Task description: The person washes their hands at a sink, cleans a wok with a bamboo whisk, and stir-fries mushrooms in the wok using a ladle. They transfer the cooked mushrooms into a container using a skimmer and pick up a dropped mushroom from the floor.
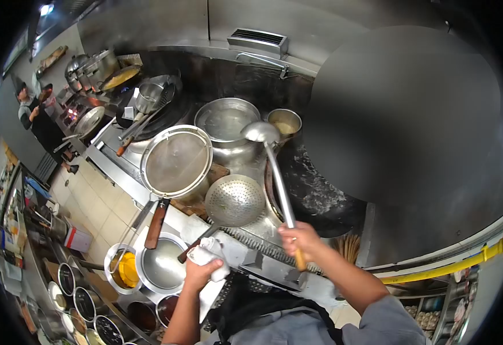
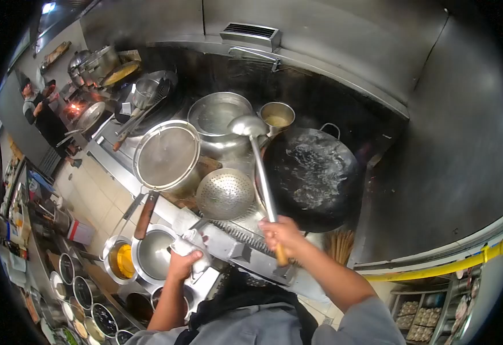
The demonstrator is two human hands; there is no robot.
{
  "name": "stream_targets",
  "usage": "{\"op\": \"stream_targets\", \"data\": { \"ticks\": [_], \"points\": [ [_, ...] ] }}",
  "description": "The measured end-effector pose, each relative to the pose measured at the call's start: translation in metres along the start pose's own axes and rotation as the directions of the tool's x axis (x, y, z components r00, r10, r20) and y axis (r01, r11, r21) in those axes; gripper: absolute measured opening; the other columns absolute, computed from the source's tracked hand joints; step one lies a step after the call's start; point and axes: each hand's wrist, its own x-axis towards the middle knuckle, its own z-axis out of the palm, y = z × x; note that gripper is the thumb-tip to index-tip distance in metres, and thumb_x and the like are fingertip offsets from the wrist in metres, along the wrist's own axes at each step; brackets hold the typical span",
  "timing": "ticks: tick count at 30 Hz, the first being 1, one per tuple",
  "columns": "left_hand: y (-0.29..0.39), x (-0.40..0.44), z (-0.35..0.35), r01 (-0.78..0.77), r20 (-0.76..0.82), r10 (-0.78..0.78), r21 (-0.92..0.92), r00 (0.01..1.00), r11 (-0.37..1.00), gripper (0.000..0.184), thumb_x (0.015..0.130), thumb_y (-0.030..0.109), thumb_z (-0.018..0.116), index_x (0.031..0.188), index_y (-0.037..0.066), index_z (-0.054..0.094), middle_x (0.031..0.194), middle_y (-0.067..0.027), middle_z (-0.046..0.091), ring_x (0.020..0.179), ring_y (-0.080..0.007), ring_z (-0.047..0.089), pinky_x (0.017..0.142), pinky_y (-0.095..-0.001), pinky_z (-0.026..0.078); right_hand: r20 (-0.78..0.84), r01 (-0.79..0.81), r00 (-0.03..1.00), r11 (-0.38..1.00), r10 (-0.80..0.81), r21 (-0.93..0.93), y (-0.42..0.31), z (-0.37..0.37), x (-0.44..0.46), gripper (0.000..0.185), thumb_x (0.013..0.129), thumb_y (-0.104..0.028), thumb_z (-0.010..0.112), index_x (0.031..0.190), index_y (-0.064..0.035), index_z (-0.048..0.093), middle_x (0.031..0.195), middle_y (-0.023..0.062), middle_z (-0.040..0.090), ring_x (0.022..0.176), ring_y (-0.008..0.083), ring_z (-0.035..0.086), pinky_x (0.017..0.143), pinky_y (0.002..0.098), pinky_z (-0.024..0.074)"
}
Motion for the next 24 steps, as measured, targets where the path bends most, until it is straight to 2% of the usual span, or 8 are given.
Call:
{"op": "stream_targets", "data": {
  "ticks": [3, 8, 11, 14, 17, 20, 22, 24],
  "points": [
    [0.016, 0.003, 0.023, 0.059, 0.034, -0.049, -0.425, 0.998, 0.903, 0.087, 0.064, 0.021, 0.084, 0.134, 0.002, 0.036, 0.13, -0.0183, 0.049, 0.121, -0.037, 0.047, 0.092, -0.0535, 0.046, -0.093, 0.018, 0.995, 0.997, -0.025, -0.076, 0.063, 0.06, 0.046, 0.018, 0.082, -0.008, 0.065, 0.079, -0.0067, 0.048, 0.055, 0.0003, 0.046, 0.038, 0.0104, 0.041, 0.033, 0.0262, 0.0332],
    [0.023, 0.013, 0.011, 0.303, 0.316, -0.168, -0.449, 0.934, 0.841, 0.064, 0.066, 0.023, 0.074, 0.12, 0.005, 0.047, 0.116, -0.021, 0.056, 0.107, -0.0396, 0.055, 0.088, -0.0601, 0.046, -0.052, 0.029, 0.999, 0.977, -0.018, 0.211, 0.154, 0.119, 0.117, 0.023, 0.085, -0.018, 0.06, 0.068, -0.0055, 0.052, 0.055, 0.0015, 0.051, 0.038, 0.011, 0.047, 0.031, 0.0266, 0.0324],
    [0.028, 0.026, 0.031, 0.322, 0.362, -0.162, -0.445, 0.918, 0.835, 0.055, 0.068, 0.03, 0.072, 0.111, 0.001, 0.053, 0.102, -0.0172, 0.059, 0.094, -0.0339, 0.059, 0.083, -0.0548, 0.048, 0.175, 0.068, 0.982, 0.998, -0.064, -0.017, 0.17, 0.098, 0.13, 0.019, 0.084, -0.022, 0.06, 0.077, -0.0046, 0.056, 0.071, 0.0048, 0.06, 0.059, 0.0141, 0.06, 0.048, 0.0296, 0.047],
    [0.019, 0.035, 0.047, 0.436, 0.396, -0.23, -0.576, 0.889, 0.691, 0.05, 0.069, 0.032, 0.072, 0.107, 0.004, 0.055, 0.086, -0.0119, 0.06, 0.083, -0.0307, 0.06, 0.083, -0.0498, 0.05, 0.225, 0.457, 0.875, 0.575, -0.429, -0.679, 0.16, 0.056, 0.079, 0.028, 0.084, -0.024, 0.059, 0.103, -0.0039, 0.055, 0.093, 0.017, 0.061, 0.086, 0.0292, 0.061, 0.074, 0.038, 0.0478],
    [-0.001, 0.047, 0.045, 0.628, 0.323, -0.544, -0.289, 0.774, 0.722, 0.048, 0.069, 0.032, 0.072, 0.106, 0.005, 0.054, 0.087, -0.0112, 0.06, 0.082, -0.0295, 0.061, 0.082, -0.0503, 0.051, -0.167, 0.102, 0.898, 0.564, -0.406, -0.82, 0.111, -0.024, -0.021, 0.02, 0.084, -0.025, 0.059, 0.096, -0.0101, 0.065, 0.093, 0.0165, 0.063, 0.091, 0.031, 0.062, 0.079, 0.0422, 0.048],
    [-0.029, 0.058, 0.085, 0.727, 0.273, -0.674, -0.247, 0.687, 0.641, 0.038, 0.074, 0.031, 0.06, 0.101, 0.005, 0.055, 0.085, -0.0125, 0.061, 0.08, -0.0304, 0.062, 0.079, -0.0509, 0.052, -0.635, -0.638, 0.663, 0.145, -0.398, -0.757, 0.133, -0.145, -0.084, 0.045, 0.083, -0.04, 0.06, 0.11, -0.0034, 0.064, 0.105, 0.0174, 0.061, 0.109, 0.0298, 0.055, 0.091, 0.0393, 0.0449],
    [-0.067, 0.072, 0.115, 0.759, 0.325, -0.687, -0.24, 0.65, 0.605, 0.036, 0.08, 0.033, 0.051, 0.102, 0.005, 0.055, 0.087, -0.013, 0.061, 0.082, -0.0314, 0.062, 0.078, -0.0508, 0.051, -0.743, -0.815, 0.413, 0.151, -0.527, -0.56, 0.175, -0.189, -0.096, 0.07, 0.079, -0.042, 0.062, 0.129, 0.0027, 0.042, 0.111, 0.0239, 0.059, 0.101, 0.0367, 0.057, 0.084, 0.0439, 0.0481],
    [-0.07, 0.076, 0.157, 0.807, 0.354, -0.725, -0.229, 0.59, 0.544, 0.034, 0.085, 0.032, 0.04, 0.1, 0.006, 0.056, 0.088, -0.0123, 0.062, 0.083, -0.0322, 0.062, 0.077, -0.0492, 0.051, -0.793, -0.752, 0.494, 0.283, -0.358, -0.596, 0.179, -0.204, -0.098, 0.068, 0.077, -0.044, 0.063, 0.121, 0.0056, 0.048, 0.103, 0.0244, 0.061, 0.094, 0.0354, 0.06, 0.082, 0.0423, 0.0499]
  ]
}}
